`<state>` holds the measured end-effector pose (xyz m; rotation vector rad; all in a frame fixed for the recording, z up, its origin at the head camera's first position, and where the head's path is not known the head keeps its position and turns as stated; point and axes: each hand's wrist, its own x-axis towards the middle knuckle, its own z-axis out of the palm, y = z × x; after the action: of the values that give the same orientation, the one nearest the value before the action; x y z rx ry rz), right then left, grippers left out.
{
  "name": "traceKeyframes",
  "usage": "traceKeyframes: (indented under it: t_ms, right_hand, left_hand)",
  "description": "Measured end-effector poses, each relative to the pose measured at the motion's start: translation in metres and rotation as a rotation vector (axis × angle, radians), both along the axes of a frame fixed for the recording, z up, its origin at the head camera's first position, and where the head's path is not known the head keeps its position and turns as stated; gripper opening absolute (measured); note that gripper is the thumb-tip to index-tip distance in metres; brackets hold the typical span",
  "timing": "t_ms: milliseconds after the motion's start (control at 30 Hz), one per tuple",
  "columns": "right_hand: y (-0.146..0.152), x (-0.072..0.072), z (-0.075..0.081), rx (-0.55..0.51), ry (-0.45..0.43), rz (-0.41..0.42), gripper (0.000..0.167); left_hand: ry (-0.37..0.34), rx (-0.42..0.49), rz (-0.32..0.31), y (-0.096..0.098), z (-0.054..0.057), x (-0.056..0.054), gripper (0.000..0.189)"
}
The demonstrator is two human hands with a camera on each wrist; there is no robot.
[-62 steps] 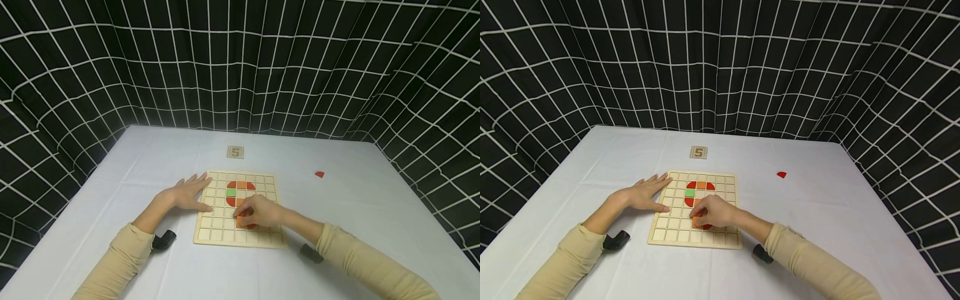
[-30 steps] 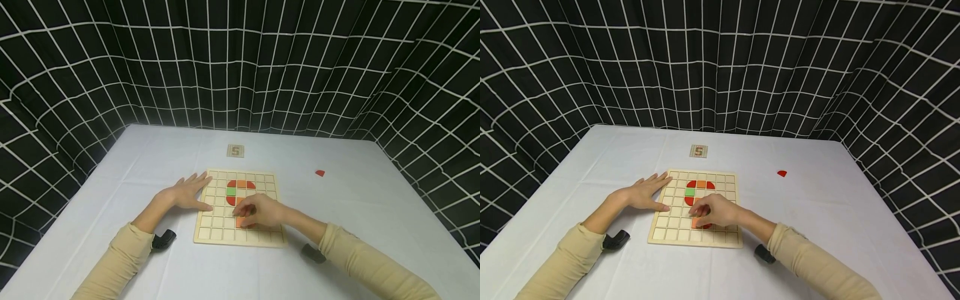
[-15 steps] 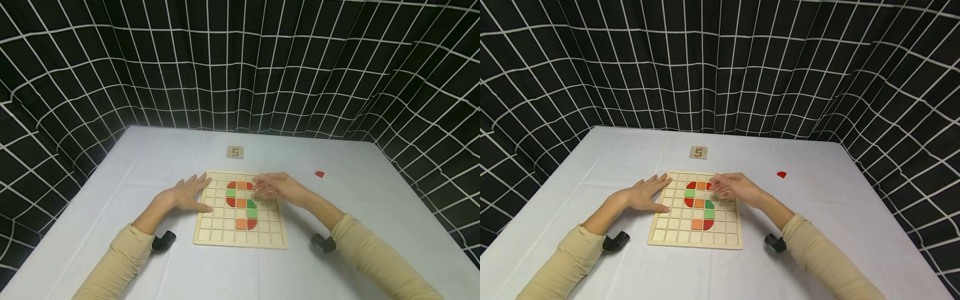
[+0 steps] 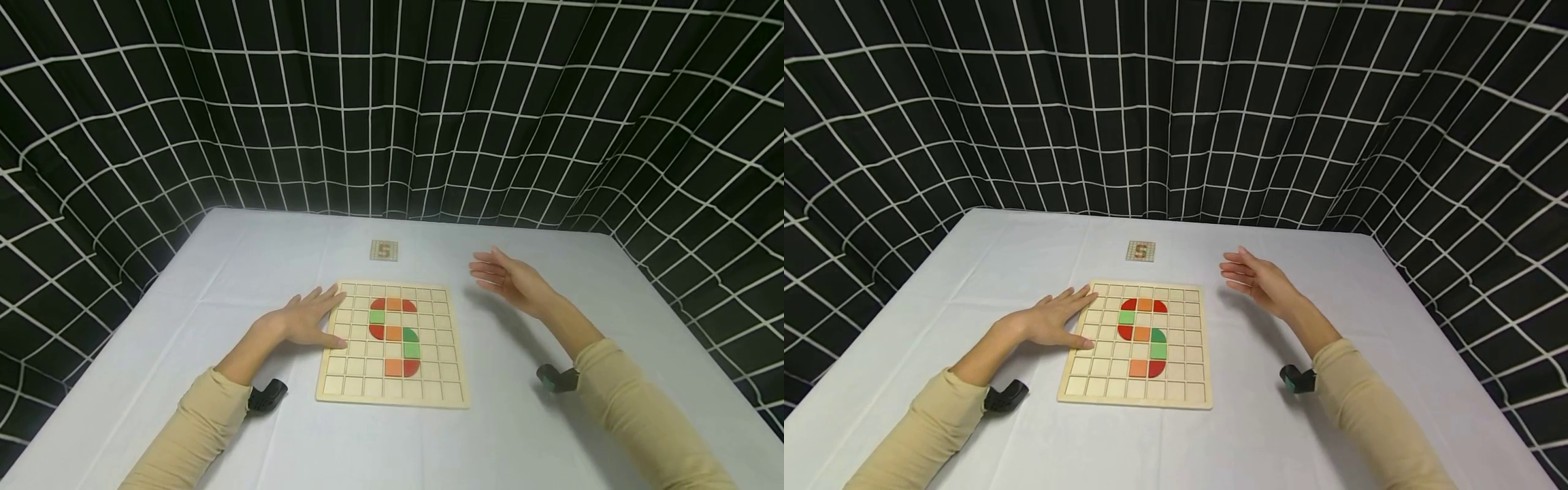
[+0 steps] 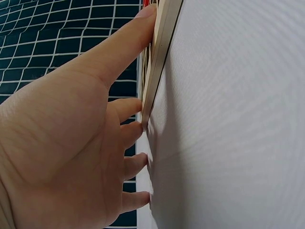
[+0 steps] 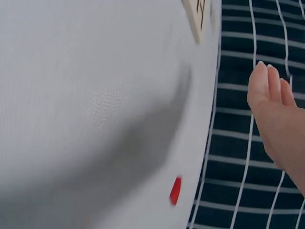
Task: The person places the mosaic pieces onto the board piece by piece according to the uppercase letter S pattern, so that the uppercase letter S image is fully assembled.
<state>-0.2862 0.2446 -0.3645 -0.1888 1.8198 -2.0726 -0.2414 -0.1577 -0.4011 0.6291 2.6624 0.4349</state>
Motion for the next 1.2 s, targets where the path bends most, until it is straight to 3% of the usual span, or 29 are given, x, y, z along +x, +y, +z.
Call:
traceKeyframes:
  t_ms: [267, 600, 833, 1033, 1200]
  right_hand:
    - [0.039, -0.010, -0.006, -0.152, -0.089, -0.093, 0.028]
    - [0.080, -0.013, -0.018, -0.083, -0.125, -0.195, 0.023]
    - [0.090, -0.014, -0.028, 0.112, -0.125, -0.244, 0.070]
    - [0.092, -0.018, -0.038, 0.357, -0.007, -0.191, 0.061]
    - [0.089, -0.018, -0.042, 0.648, 0.123, -0.188, 0.055]
  left_hand:
    - [0.000, -0.006, 0.005, 0.001, 0.000, 0.000, 0.102]
    - [0.001, 0.003, 0.000, 0.001, 0.001, 0.000, 0.102]
    - [0.009, 0.012, -0.003, 0.001, 0.001, 0.000, 0.102]
    - [0.004, 0.008, -0.006, 0.001, 0.000, 0.000, 0.103]
    - [-0.004, 0.006, 0.003, 0.001, 0.000, 0.000, 0.103]
